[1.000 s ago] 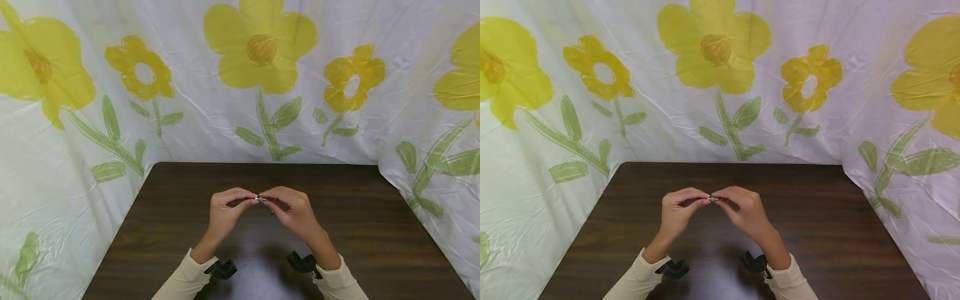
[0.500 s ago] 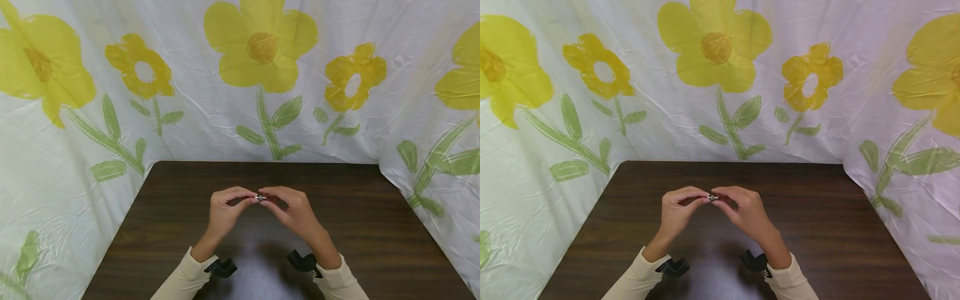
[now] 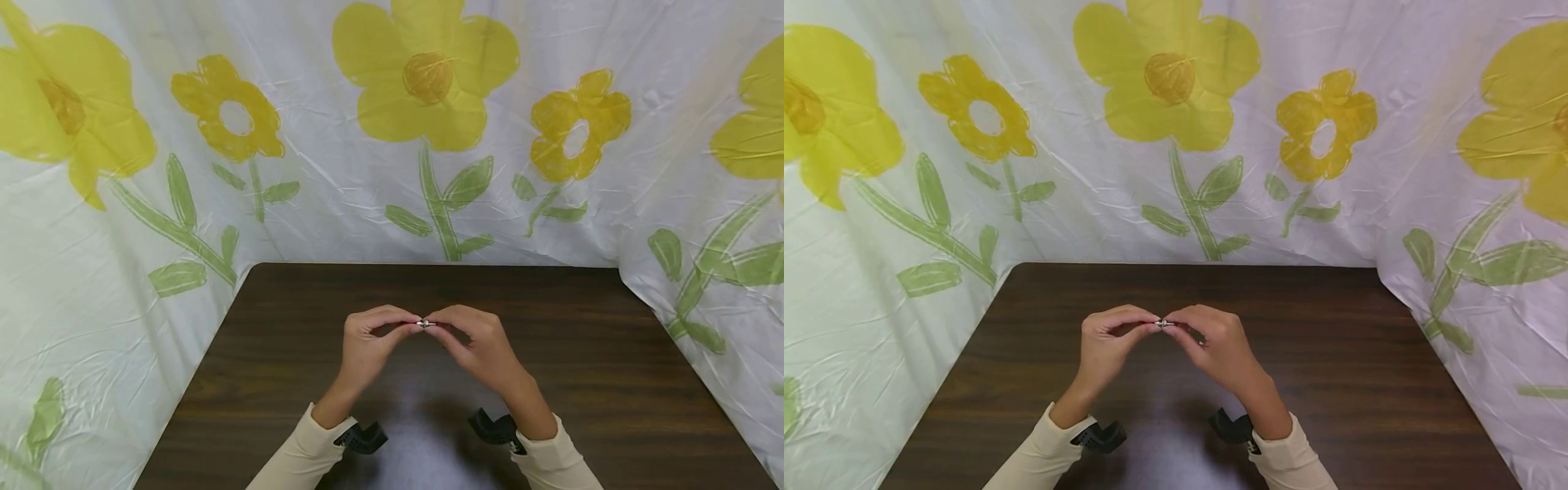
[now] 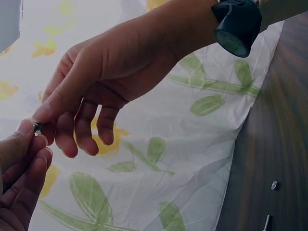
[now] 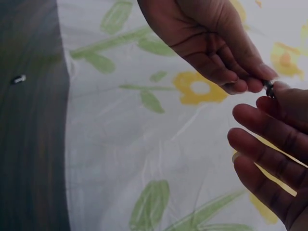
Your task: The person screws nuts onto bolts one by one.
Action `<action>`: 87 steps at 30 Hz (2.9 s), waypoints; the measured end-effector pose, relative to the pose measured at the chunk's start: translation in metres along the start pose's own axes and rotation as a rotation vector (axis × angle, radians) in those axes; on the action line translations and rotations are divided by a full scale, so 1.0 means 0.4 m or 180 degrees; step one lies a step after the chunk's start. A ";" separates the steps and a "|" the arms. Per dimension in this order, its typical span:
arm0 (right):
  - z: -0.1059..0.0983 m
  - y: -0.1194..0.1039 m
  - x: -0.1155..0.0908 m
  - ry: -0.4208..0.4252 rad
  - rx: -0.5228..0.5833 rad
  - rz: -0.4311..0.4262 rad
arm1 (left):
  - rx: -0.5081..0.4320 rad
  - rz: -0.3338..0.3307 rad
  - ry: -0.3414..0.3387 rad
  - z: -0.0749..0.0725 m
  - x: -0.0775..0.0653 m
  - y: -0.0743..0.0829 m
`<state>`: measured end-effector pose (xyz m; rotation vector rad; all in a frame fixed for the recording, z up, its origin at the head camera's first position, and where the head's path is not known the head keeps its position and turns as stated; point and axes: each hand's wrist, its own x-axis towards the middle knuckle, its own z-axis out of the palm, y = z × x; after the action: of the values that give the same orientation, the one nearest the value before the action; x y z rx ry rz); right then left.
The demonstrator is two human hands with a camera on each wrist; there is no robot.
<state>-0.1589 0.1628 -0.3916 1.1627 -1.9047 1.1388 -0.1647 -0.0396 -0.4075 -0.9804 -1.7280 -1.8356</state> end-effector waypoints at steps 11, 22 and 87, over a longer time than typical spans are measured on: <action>0.003 -0.004 -0.003 -0.0007 0.0027 0.0196 | 0.0021 0.0003 0.0044 0.002 -0.001 0.000; 0.003 -0.003 0.004 0.0040 -0.0008 -0.0009 | 0.0039 0.0044 0.0036 0.000 0.000 -0.003; 0.007 0.001 -0.001 0.0265 0.0308 -0.0009 | -0.0114 -0.0439 -0.0313 -0.010 0.001 0.004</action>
<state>-0.1592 0.1606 -0.3933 1.1509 -1.8020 1.2703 -0.1645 -0.0436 -0.4061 -1.0034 -1.8693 -1.9397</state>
